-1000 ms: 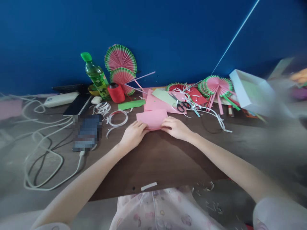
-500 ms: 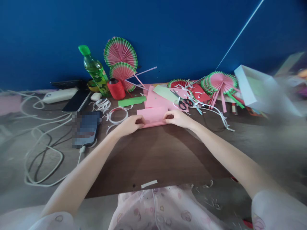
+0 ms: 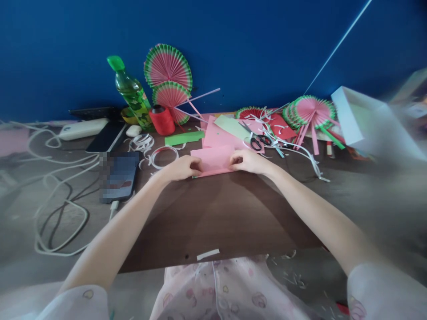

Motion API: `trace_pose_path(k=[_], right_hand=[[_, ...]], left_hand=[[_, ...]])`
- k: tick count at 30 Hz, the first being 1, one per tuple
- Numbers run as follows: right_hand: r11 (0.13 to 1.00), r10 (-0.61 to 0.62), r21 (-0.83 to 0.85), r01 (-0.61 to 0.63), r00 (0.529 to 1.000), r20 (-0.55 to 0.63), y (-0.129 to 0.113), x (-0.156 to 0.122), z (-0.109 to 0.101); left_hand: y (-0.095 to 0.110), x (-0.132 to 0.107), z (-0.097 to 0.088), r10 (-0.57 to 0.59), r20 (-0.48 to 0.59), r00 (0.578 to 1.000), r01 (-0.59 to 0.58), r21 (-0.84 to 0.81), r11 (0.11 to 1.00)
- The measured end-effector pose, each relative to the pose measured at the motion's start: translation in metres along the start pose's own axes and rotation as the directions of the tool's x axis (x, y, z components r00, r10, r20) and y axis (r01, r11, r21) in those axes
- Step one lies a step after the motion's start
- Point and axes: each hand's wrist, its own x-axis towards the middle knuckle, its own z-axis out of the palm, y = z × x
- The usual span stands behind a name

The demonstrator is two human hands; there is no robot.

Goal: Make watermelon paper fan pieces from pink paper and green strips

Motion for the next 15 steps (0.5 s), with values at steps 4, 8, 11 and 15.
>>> trace_pose_path(k=[4,8,11,15], right_hand=[[0.999,0.035,0.003,-0.035,0.999,0.022,0.0017,0.0039,-0.0005],[0.999,0.039,-0.009,-0.039,0.999,0.024,0.0041,0.0057,0.0006],[0.999,0.043,-0.021,-0.043,0.999,0.022,0.0055,0.006,0.0015],[0.998,0.057,-0.02,-0.056,0.998,0.031,0.0065,0.0064,0.0022]], left_hand=[[-0.0002,0.0004,0.0002,0.004,-0.009,1.0,-0.004,0.028,1.0],[-0.0003,0.0005,0.0011,0.016,-0.009,1.0,-0.016,0.04,0.999],[-0.0016,0.0002,0.0025,0.022,-0.031,0.999,-0.02,0.059,0.998],[-0.0045,-0.0005,0.0044,0.041,-0.05,0.998,-0.038,0.07,0.997]])
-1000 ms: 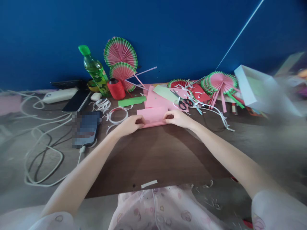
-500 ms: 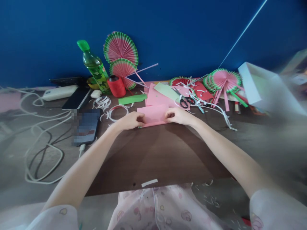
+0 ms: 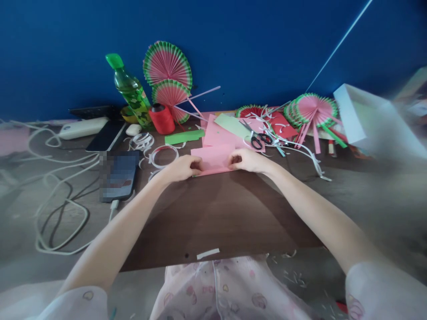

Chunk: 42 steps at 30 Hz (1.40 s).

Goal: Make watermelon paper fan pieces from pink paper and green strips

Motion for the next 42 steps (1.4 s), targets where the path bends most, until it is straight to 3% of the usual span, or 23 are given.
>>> trace_pose_path(k=[9,21,27,34,42], right_hand=[[0.999,-0.007,-0.046,0.006,1.0,-0.026,-0.004,-0.002,0.001],[0.976,-0.173,-0.146,0.161,0.982,-0.071,-0.003,-0.006,0.002],[0.959,-0.215,-0.211,0.19,0.971,-0.103,0.005,-0.009,0.005],[0.92,-0.298,-0.315,0.234,0.939,-0.173,0.009,-0.016,0.014],[0.874,-0.342,-0.379,0.303,0.939,-0.039,0.011,-0.017,0.015]], left_hand=[[-0.001,-0.002,0.005,-0.016,-0.058,0.998,0.018,0.044,0.999],[0.0,-0.006,0.012,-0.003,-0.106,0.994,0.01,0.065,0.998],[-0.004,-0.012,0.019,0.039,-0.166,0.985,-0.002,0.218,0.976],[-0.006,-0.013,0.02,0.087,-0.042,0.995,-0.069,0.316,0.946],[-0.009,-0.013,0.022,0.147,-0.025,0.989,-0.125,0.395,0.91]])
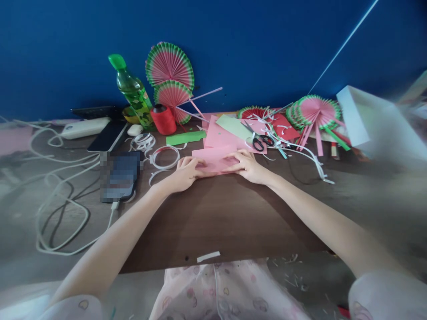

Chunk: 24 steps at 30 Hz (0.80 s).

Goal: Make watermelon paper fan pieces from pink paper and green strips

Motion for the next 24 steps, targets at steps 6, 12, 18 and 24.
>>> trace_pose_path(k=[6,12,18,24], right_hand=[[1.0,-0.007,-0.001,0.007,1.0,0.025,-0.004,0.001,-0.001],[0.993,-0.026,0.112,0.029,0.999,-0.034,0.006,0.0,0.001],[0.989,-0.035,0.139,0.043,0.998,-0.059,0.009,-0.002,-0.001],[0.991,-0.031,0.127,0.045,0.994,-0.105,0.0,-0.002,-0.001]], left_hand=[[0.001,-0.002,0.008,0.029,-0.077,0.997,-0.024,0.064,0.998],[0.0,-0.007,0.011,0.003,-0.128,0.992,-0.005,-0.022,1.0],[-0.009,-0.008,0.01,0.05,-0.151,0.987,-0.064,-0.089,0.994],[-0.001,-0.01,0.01,0.067,-0.211,0.975,-0.077,-0.041,0.996]])
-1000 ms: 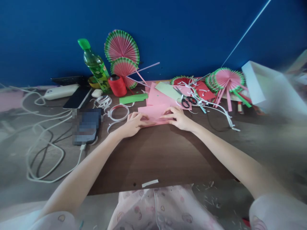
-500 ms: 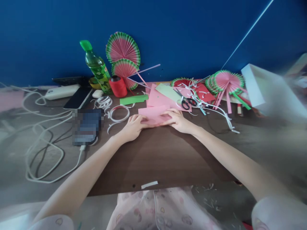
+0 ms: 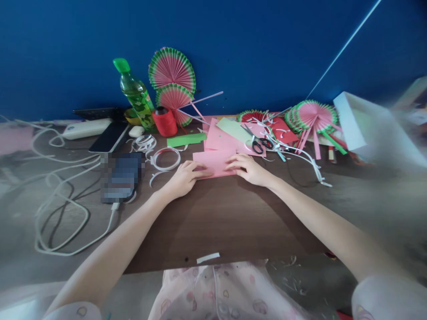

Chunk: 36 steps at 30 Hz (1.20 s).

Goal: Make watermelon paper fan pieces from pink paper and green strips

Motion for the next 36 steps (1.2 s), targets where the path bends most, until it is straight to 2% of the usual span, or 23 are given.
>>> trace_pose_path(k=[5,9,13,16,20,25,29,33,36], right_hand=[[0.996,0.033,-0.082,-0.042,0.993,-0.116,-0.003,-0.004,0.001],[0.978,-0.032,-0.209,0.015,0.996,-0.079,-0.005,-0.007,-0.002],[0.945,-0.086,-0.318,0.075,0.996,-0.022,-0.009,-0.006,-0.008],[0.916,-0.13,-0.381,0.124,0.991,0.011,-0.014,-0.001,-0.013],[0.933,-0.138,-0.34,0.115,0.99,-0.043,-0.026,0.005,-0.024],[0.989,-0.05,-0.147,0.033,0.993,-0.109,-0.04,0.01,-0.041],[0.999,0.008,-0.04,-0.01,0.998,-0.06,-0.048,0.012,-0.051],[1.0,0.025,0.013,-0.025,1.0,0.004,-0.057,0.015,-0.06],[0.999,0.04,-0.013,-0.04,0.999,0.015,-0.061,0.018,-0.067]], left_hand=[[0.009,-0.003,-0.002,0.046,-0.068,0.997,-0.04,0.08,0.996],[0.009,-0.003,-0.001,0.084,-0.118,0.989,-0.064,0.163,0.985],[0.009,0.0,-0.001,0.141,-0.109,0.984,-0.097,0.333,0.938],[0.01,0.001,-0.004,0.135,-0.134,0.982,-0.075,0.379,0.922],[0.012,0.001,-0.009,0.069,-0.217,0.974,-0.011,0.258,0.966],[0.014,0.003,-0.018,-0.038,-0.249,0.968,0.056,0.066,0.996],[0.021,0.007,-0.033,-0.125,-0.289,0.949,0.103,-0.09,0.991],[0.032,0.01,-0.052,-0.189,-0.272,0.943,0.158,-0.133,0.978],[0.037,0.013,-0.064,-0.242,-0.238,0.941,0.207,-0.163,0.965]])
